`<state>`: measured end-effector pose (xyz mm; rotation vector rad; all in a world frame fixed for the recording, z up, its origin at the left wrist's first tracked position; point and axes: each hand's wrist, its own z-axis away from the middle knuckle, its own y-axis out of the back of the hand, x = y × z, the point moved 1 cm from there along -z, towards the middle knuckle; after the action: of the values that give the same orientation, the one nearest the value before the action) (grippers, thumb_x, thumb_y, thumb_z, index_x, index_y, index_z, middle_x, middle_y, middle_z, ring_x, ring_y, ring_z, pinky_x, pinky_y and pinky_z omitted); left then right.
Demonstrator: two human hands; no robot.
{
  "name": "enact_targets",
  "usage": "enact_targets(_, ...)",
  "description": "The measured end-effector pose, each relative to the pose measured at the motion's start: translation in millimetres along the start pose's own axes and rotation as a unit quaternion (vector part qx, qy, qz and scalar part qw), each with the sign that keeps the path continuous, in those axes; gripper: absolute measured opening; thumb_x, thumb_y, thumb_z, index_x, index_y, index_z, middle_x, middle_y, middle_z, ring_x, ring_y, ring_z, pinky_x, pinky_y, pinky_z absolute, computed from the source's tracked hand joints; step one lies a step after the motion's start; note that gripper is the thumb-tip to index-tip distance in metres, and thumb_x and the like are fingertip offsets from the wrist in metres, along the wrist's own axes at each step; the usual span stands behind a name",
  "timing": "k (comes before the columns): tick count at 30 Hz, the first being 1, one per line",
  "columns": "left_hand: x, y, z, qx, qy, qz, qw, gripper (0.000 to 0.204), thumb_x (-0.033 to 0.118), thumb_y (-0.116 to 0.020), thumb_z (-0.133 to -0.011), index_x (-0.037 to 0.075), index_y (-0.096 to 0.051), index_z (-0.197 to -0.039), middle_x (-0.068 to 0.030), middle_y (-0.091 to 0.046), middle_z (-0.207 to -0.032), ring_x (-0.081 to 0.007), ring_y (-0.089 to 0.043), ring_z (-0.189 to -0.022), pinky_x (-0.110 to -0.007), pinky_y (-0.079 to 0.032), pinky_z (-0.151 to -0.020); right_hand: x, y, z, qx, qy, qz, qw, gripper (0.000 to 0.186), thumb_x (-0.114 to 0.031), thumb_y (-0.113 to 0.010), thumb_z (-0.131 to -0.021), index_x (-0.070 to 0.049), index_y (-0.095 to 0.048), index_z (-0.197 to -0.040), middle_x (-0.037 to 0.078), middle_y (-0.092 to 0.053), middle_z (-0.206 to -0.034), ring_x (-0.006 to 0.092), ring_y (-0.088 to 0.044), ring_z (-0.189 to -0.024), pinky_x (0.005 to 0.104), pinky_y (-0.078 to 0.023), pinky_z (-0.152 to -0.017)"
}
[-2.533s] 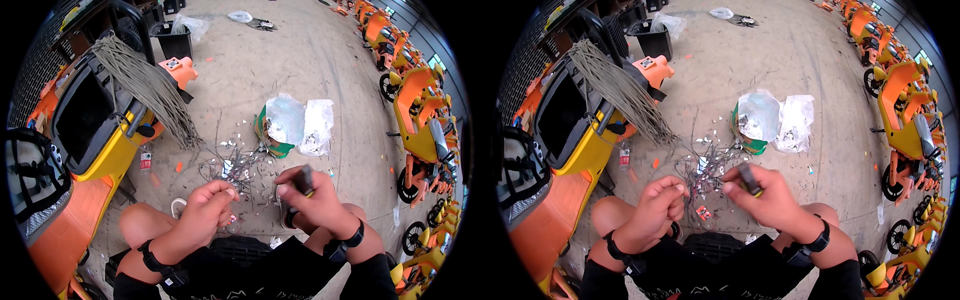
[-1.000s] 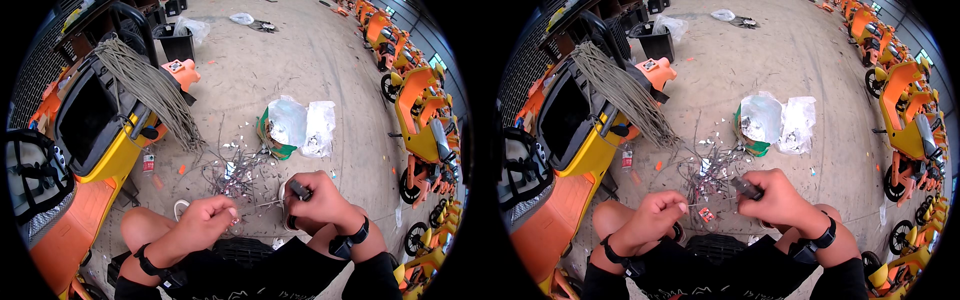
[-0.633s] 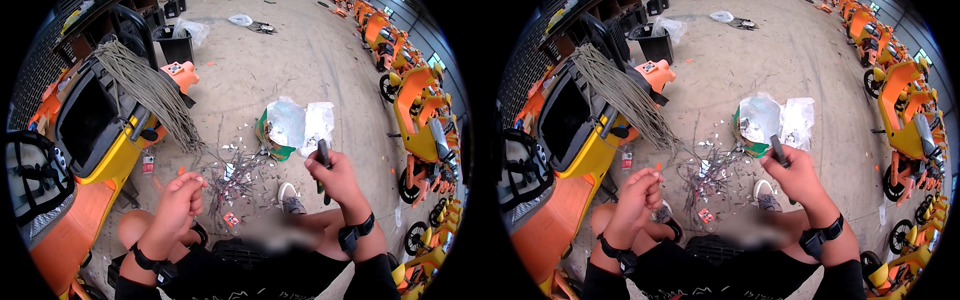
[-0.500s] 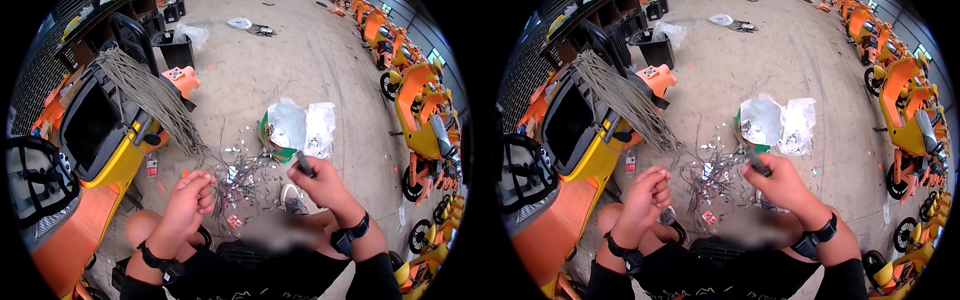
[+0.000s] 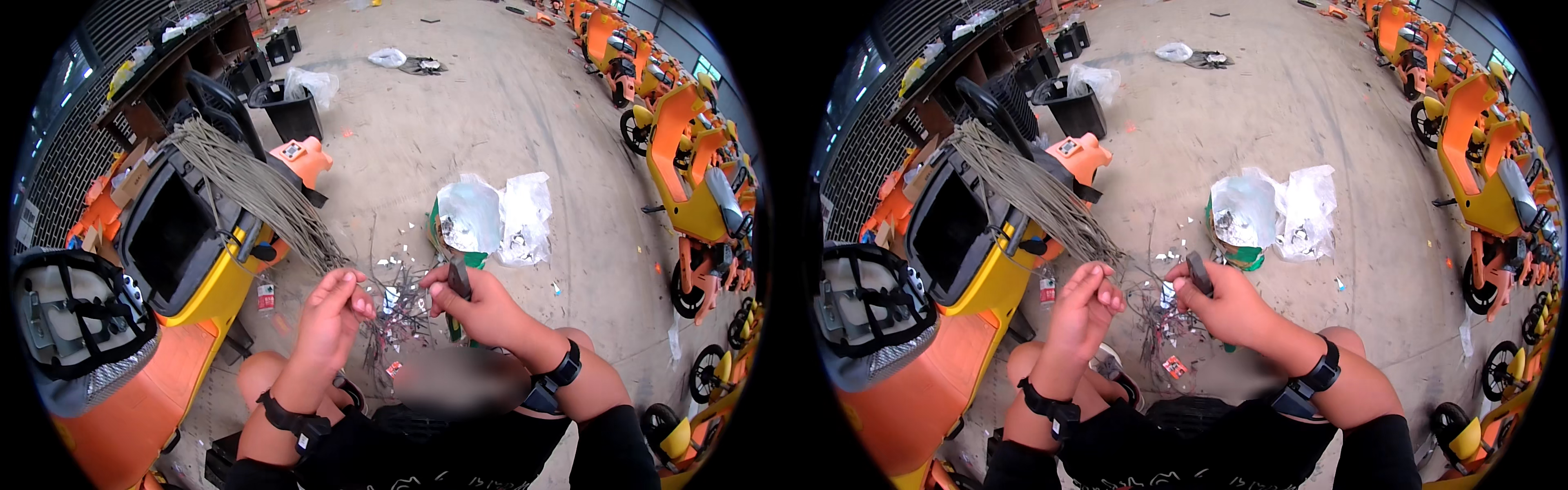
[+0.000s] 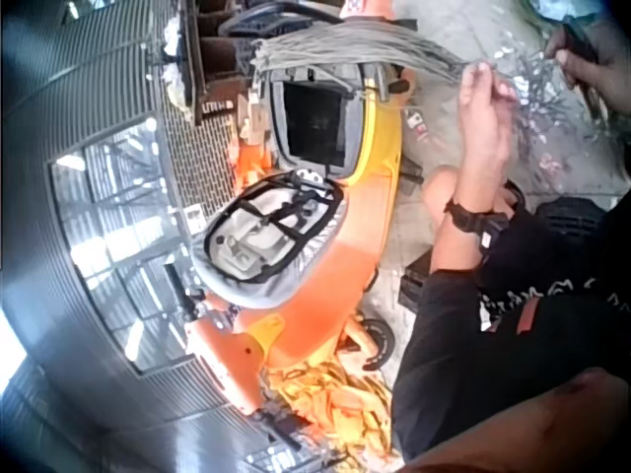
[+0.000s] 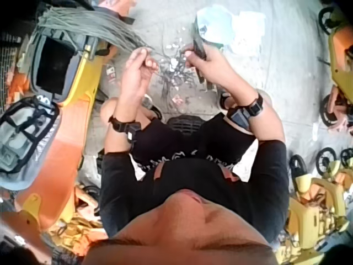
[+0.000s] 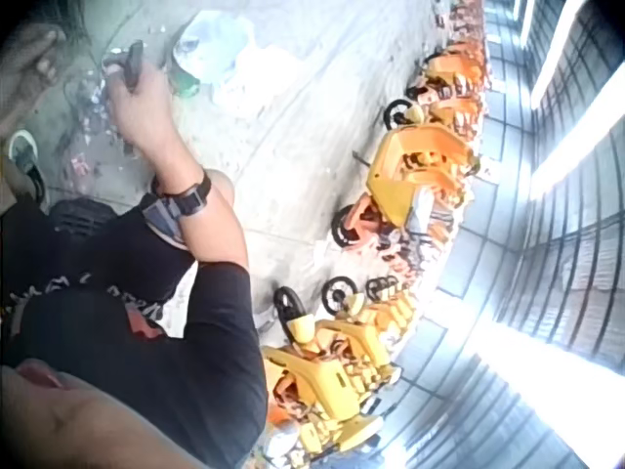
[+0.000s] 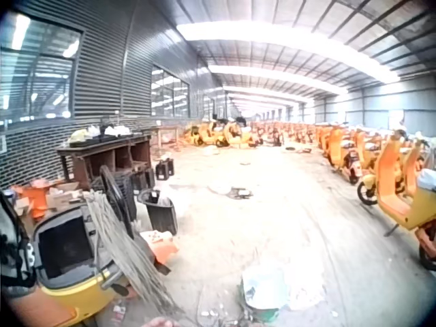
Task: The person uses a pair of pliers to cut and manipulate several thin gray wires while sitting in a service area.
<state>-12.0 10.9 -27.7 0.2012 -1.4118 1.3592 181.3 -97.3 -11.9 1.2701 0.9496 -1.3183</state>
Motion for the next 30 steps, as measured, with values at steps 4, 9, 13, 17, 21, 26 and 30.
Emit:
enact_targets(4, -1, 0, -5, -0.035, 0.025, -0.033, 0.999, 0.015, 0.017, -0.053, -0.1, 0.003, -0.057, -0.103, -0.0019, -0.054, -0.07, -0.0097, -0.047, -0.06, -0.025, -0.04, -0.058, -8, -4, 0, -0.007, 0.056, 0.061, 0.997, 0.02, -0.017, -0.06, -0.095, -0.002, -0.066, -0.108, 0.002, -0.063, -0.078, 0.0088, -0.055, -0.069, 0.0267, -0.046, -0.064)
enact_targets(9, -3, -7, -10, -0.052, 0.038, -0.143, 0.988, 0.015, 0.017, -0.054, -0.1, 0.003, -0.059, -0.104, 0.0005, -0.055, -0.071, -0.0052, -0.044, -0.058, -0.02, -0.035, -0.054, -18, -8, -6, -0.021, 0.24, 0.198, 0.95, 0.04, -0.005, -0.067, -0.08, -0.009, -0.063, -0.119, 0.013, -0.066, -0.084, 0.0244, -0.063, -0.075, 0.0352, -0.05, -0.067)
enact_targets(13, -4, -34, -8, -0.066, 0.028, -0.248, 0.966, 0.01, 0.015, -0.058, -0.098, 0.005, -0.06, -0.098, 0.0051, -0.048, -0.067, -0.0031, -0.037, -0.056, -0.019, -0.029, -0.051, -15, -9, -15, -0.017, 0.247, 0.316, 0.916, 0.056, 0.0, -0.066, -0.067, -0.011, -0.06, -0.121, 0.014, -0.067, -0.092, 0.0378, -0.063, -0.089, 0.0445, -0.051, -0.077)
enact_targets(17, -2, -21, -11, -0.088, 0.019, -0.275, 0.957, 0.01, 0.014, -0.059, -0.097, 0.004, -0.06, -0.098, 0.0067, -0.046, -0.068, -0.0026, -0.036, -0.057, -0.019, -0.028, -0.052, -10, -7, -18, 0.011, 0.269, 0.304, 0.914, 0.045, -0.001, -0.068, -0.068, -0.008, -0.061, -0.111, 0.015, -0.066, -0.092, 0.0367, -0.063, -0.09, 0.0448, -0.05, -0.08)
enact_targets(21, 0, -19, -9, -0.106, 0.025, -0.294, 0.95, 0.011, 0.013, -0.059, -0.097, 0.003, -0.06, -0.099, 0.0065, -0.046, -0.068, -0.0026, -0.036, -0.058, -0.02, -0.028, -0.052, -9, -4, -17, 0.023, 0.259, 0.33, 0.908, 0.039, -0.002, -0.068, -0.067, -0.005, -0.06, -0.105, 0.016, -0.065, -0.092, 0.0367, -0.063, -0.088, 0.0447, -0.051, -0.079)
enact_targets(26, 0, -16, -4, -0.123, 0.04, -0.306, 0.943, 0.015, 0.016, -0.057, -0.099, 0.002, -0.063, -0.097, 0.0088, -0.052, -0.072, -0.0005, -0.04, -0.062, -0.019, -0.03, -0.055, -10, 4, -14, 0.019, 0.257, 0.37, 0.893, 0.034, -0.001, -0.066, -0.067, -0.004, -0.059, -0.1, 0.016, -0.064, -0.088, 0.0366, -0.063, -0.086, 0.0443, -0.051, -0.075)
enact_targets(30, 5, -12, -2, -0.109, 0.033, -0.314, 0.943, 0.016, 0.017, -0.057, -0.098, 0.003, -0.062, -0.093, 0.0076, -0.045, -0.066, -0.0018, -0.035, -0.058, -0.02, -0.028, -0.052, -11, 19, -16, 0.073, 0.248, 0.392, 0.883, 0.031, 0.0, -0.063, -0.067, -0.003, -0.059, -0.098, 0.016, -0.064, -0.085, 0.0368, -0.063, -0.084, 0.0447, -0.052, -0.073)
